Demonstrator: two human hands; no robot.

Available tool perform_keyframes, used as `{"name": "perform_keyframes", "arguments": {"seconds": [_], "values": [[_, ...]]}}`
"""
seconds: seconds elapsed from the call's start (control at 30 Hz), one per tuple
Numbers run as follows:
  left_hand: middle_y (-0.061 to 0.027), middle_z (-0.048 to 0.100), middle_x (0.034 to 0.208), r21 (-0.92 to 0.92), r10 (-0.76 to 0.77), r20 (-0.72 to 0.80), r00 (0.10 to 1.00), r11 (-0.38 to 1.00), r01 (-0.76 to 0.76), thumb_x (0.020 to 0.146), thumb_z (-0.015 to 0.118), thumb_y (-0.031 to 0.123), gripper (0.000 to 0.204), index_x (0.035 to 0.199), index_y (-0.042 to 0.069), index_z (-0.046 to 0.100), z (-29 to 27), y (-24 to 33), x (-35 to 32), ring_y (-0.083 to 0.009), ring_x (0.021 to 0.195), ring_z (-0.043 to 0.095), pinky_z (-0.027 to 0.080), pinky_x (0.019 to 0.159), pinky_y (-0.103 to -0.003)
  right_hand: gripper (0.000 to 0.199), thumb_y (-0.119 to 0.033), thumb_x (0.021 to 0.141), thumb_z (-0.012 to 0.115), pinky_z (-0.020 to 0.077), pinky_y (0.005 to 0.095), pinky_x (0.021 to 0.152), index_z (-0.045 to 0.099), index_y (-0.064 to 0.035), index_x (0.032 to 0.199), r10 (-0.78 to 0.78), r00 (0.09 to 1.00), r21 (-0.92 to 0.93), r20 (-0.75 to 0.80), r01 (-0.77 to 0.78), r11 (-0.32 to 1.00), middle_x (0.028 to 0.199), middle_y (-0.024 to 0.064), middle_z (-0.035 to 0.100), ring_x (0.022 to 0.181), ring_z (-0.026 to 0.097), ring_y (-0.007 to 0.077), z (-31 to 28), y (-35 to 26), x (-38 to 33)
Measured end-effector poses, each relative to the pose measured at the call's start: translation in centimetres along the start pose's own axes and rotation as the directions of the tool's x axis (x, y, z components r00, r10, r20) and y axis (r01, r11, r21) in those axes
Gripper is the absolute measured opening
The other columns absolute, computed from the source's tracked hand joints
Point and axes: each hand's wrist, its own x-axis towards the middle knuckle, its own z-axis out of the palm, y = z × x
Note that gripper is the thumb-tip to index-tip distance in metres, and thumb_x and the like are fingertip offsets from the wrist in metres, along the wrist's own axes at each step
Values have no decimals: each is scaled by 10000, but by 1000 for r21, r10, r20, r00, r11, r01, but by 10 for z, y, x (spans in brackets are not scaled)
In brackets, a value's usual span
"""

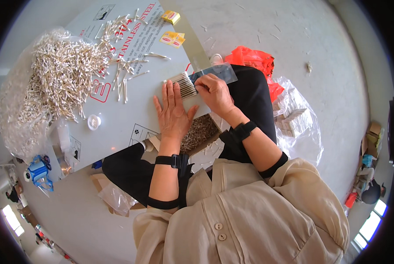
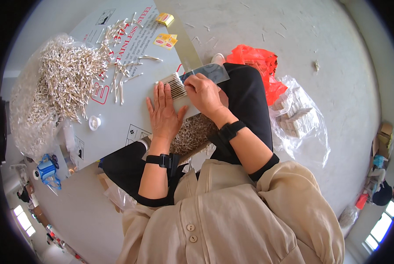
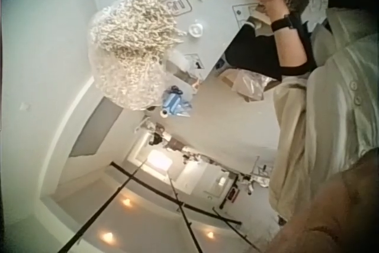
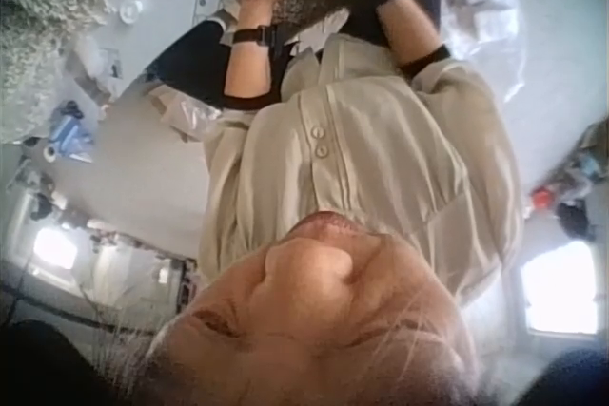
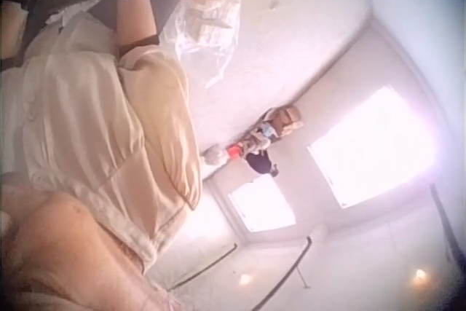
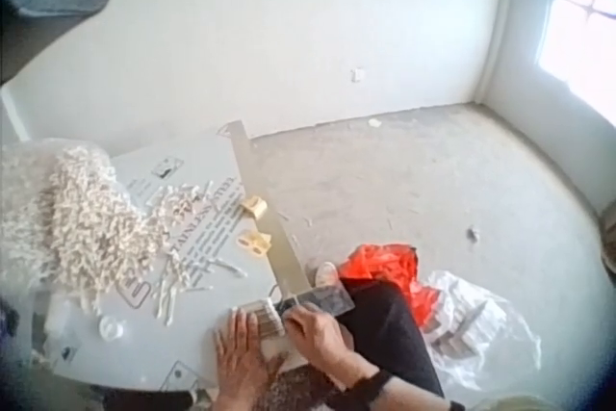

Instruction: Packing cotton swabs into plastic bags and sealing them with adhesive labels.

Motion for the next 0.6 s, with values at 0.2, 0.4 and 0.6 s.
{"name": "perform_keyframes", "arguments": {"seconds": [0.2,0.4,0.6], "values": [[-155,199,1587,-24,-9,-6,1000,1000,9,874,605,492,868,1510,45,220,1,0,0,-305,1481,155,110,1162,-574,53,-90,800,618,503,436,681,650,-53,821,35,996,-79,79,-29,996,828,123,613,795,630,341,1,4,7],[-150,206,1586,-27,-18,1,1000,999,18,856,613,516,888,1499,24,246,0,1,1,-294,1483,151,89,1174,-559,74,-121,823,599,510,432,682,667,-94,833,46,997,-122,63,-38,992,836,98,606,796,633,335,1,3,-6],[-148,206,1586,-20,-22,4,1000,1000,22,855,617,515,892,1501,27,241,0,1,1,-289,1484,149,86,1176,-555,85,-126,824,598,510,430,678,680,-107,835,17,998,-121,54,-10,993,836,86,603,790,634,323,4,3,-8]]}}
